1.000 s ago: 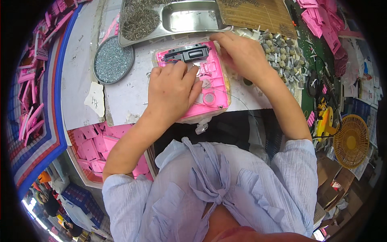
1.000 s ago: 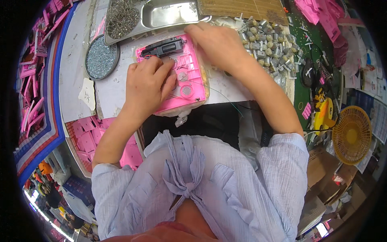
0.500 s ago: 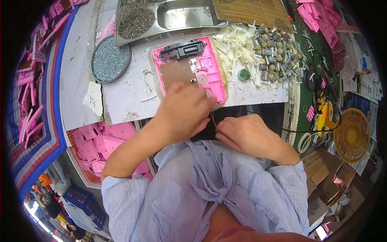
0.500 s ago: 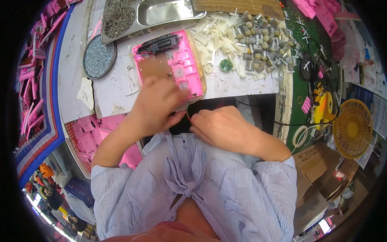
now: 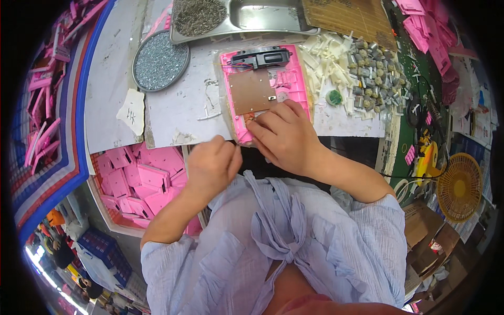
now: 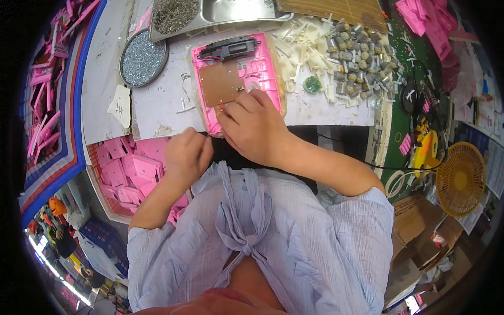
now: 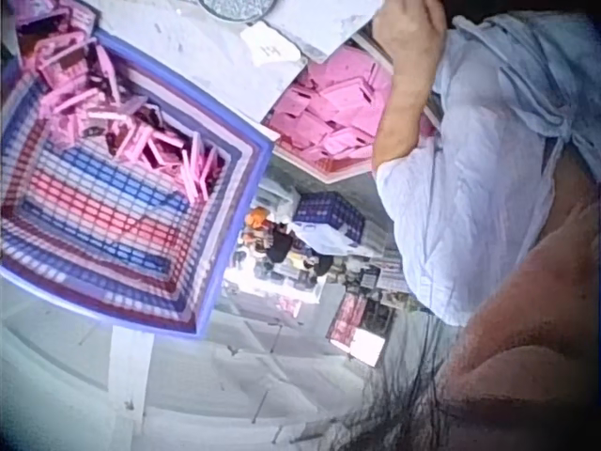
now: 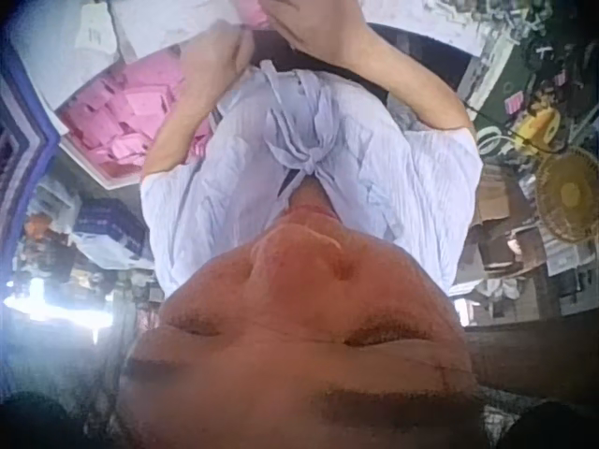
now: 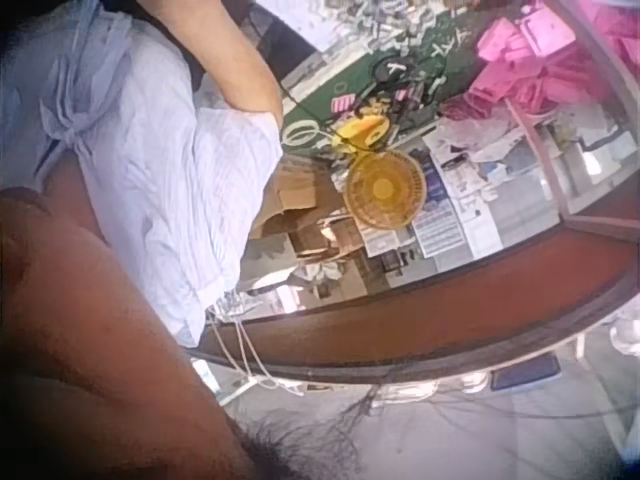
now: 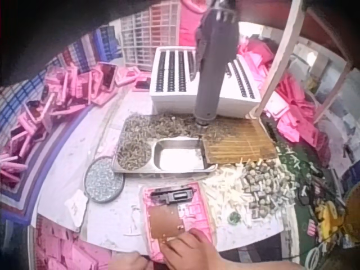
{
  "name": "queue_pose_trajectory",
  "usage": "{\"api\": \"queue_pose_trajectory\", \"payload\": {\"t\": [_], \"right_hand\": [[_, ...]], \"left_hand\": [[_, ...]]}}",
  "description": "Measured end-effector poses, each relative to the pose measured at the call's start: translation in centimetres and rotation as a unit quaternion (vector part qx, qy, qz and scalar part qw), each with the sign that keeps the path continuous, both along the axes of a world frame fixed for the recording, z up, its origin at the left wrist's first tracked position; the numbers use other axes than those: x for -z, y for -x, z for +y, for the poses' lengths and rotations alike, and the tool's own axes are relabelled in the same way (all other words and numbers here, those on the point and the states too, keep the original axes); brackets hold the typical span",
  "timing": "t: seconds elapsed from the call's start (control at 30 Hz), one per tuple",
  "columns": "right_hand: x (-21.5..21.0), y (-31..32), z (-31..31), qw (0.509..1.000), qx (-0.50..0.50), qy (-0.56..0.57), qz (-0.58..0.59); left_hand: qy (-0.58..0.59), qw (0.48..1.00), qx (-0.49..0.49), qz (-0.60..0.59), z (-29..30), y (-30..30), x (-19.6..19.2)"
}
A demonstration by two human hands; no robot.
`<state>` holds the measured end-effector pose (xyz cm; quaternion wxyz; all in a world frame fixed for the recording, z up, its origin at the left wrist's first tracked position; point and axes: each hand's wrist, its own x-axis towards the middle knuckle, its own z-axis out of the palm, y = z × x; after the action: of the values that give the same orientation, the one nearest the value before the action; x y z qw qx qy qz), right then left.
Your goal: Assembling the internal electronic components and soldering wires inside the pink plastic housings of toy devices.
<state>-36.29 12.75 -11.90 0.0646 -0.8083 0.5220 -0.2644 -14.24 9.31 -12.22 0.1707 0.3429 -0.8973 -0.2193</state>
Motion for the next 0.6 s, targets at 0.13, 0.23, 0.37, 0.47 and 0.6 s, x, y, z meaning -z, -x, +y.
{"api": "queue_pose_trajectory", "payload": {"t": [0.13,0.23,0.37,0.47,0.6], "right_hand": [[0.0,-1.1,-0.1,1.0,0.004,0.0,-0.023],[0.1,-1.4,-0.1,1.0,0.0,0.003,-0.019],[0.8,-1.2,-0.1,1.0,0.013,0.018,-0.017],[0.3,-1.3,-0.1,1.0,0.022,-0.01,-0.007],[-2.6,4.6,-2.8,0.99,-0.126,-0.052,-0.047]], "left_hand": [[-0.073,0.989,0.108,-0.062,2.1,-0.9,1.1],[-0.118,0.979,0.15,-0.074,1.1,-1.1,0.3],[-0.166,0.98,0.105,0.021,-2.9,-0.5,-2.1],[-0.097,0.984,0.09,0.122,-3.6,0.6,-0.4],[-0.068,0.982,0.121,0.13,-4.3,0.2,1.0]]}}
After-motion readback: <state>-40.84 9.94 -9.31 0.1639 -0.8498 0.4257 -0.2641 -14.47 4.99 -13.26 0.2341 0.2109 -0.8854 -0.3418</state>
